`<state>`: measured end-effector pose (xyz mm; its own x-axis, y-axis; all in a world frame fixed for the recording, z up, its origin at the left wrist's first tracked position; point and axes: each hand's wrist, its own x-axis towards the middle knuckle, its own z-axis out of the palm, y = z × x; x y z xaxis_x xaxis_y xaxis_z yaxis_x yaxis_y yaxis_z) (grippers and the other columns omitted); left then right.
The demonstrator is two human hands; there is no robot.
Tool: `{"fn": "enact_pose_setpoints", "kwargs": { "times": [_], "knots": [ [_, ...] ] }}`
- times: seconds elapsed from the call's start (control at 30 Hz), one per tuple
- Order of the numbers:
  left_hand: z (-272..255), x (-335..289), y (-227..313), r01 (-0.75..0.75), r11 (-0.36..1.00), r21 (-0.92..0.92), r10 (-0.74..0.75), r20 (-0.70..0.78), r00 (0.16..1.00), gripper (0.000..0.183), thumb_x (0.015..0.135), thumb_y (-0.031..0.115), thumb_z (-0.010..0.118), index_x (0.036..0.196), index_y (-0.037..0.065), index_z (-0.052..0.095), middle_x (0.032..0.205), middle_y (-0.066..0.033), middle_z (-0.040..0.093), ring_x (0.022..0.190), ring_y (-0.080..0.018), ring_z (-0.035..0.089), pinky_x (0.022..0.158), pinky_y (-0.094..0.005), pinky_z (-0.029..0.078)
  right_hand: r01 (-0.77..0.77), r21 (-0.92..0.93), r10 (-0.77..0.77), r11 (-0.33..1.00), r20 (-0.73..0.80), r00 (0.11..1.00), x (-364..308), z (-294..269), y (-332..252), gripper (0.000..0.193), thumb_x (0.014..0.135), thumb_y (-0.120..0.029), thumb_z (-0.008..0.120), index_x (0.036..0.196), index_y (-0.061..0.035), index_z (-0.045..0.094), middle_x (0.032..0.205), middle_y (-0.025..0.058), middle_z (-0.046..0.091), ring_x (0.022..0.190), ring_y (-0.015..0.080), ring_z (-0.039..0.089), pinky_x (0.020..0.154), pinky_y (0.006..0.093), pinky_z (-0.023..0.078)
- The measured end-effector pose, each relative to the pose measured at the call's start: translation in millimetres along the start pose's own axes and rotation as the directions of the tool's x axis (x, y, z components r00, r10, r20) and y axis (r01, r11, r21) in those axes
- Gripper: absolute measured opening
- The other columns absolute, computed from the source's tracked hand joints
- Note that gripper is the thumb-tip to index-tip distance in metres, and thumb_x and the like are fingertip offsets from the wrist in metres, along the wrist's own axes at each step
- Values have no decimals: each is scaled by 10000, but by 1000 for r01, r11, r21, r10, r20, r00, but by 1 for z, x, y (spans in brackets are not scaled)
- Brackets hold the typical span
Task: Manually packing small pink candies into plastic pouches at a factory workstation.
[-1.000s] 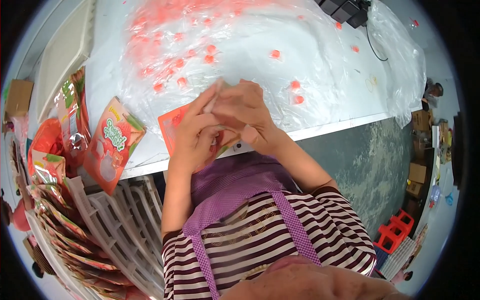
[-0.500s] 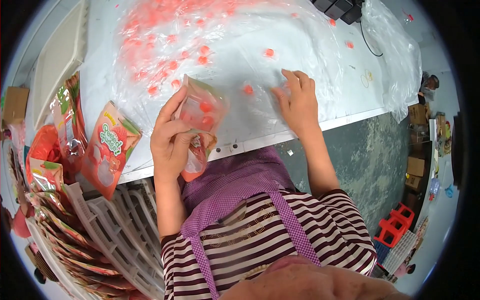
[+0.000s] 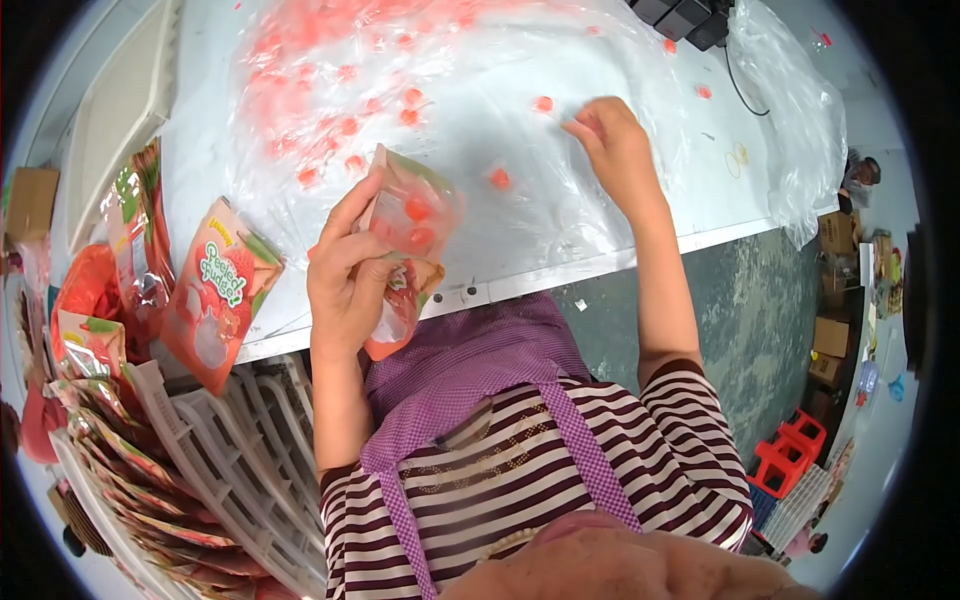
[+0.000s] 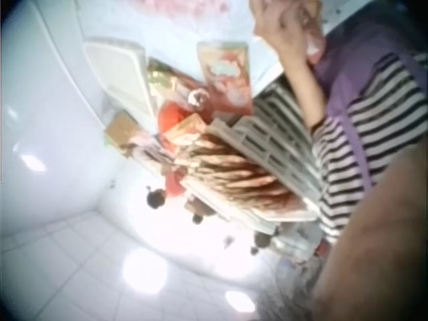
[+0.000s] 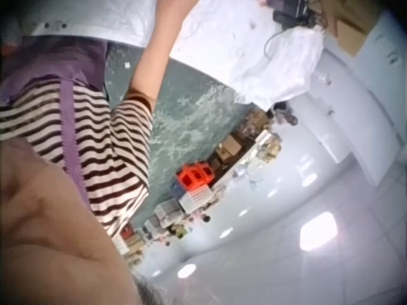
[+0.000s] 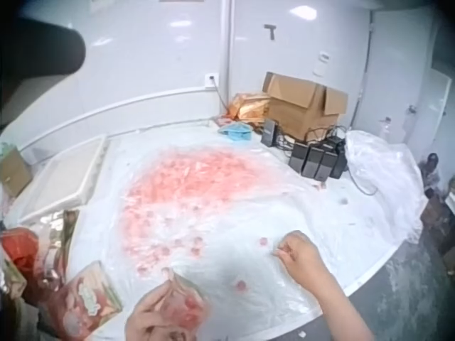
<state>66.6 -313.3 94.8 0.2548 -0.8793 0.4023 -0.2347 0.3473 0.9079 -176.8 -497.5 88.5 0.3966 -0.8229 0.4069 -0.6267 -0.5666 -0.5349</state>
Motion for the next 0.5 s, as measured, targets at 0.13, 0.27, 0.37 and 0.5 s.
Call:
{"fn": "enact_pose_setpoints", "kwargs": {
  "times": [0.13, 0.27, 0.37, 0.5],
  "knots": [
    [4, 3, 2, -41, 998, 38, 39, 42, 998, 39, 798, -15, 584, 811, 6, 553, 1306, -233, 452, 1205, -328, 460, 982, -389, 372, 139, -169, -126, 976, 86, 988, 21, 33, 17, 149, 816, -92, 602, 926, -8, 549, 881, 133, 575, 788, 273, 566, 687, 336, 466],
    [2, 3, 2, -52, 998, -30, 54, 53, 997, 54, 807, -37, 565, 835, 6, 549, 1318, -235, 434, 1248, -354, 409, 1006, -421, 349, 94, -175, -66, 980, 159, 985, 21, 41, 26, 149, 824, -89, 579, 949, -14, 548, 885, 127, 578, 817, 281, 557, 707, 350, 461],
    [1, 2, 1, -55, 998, -38, 57, 48, 997, 60, 808, -40, 563, 840, 9, 547, 1320, -233, 432, 1257, -362, 397, 1011, -430, 344, 78, -94, -54, 993, 233, 971, 13, 33, 14, 168, 820, -85, 577, 978, -30, 565, 886, 118, 574, 816, 275, 548, 727, 349, 454],
    [4, 2, 3, -60, 998, -24, 61, 38, 997, 78, 790, -54, 564, 835, 10, 552, 1327, -210, 436, 1251, -354, 407, 1015, -419, 345, 238, 146, -269, 960, 254, 929, -20, 40, -15, 235, 793, -89, 599, 1026, -68, 580, 899, 115, 557, 853, 280, 529, 730, 347, 456]
  ]
}}
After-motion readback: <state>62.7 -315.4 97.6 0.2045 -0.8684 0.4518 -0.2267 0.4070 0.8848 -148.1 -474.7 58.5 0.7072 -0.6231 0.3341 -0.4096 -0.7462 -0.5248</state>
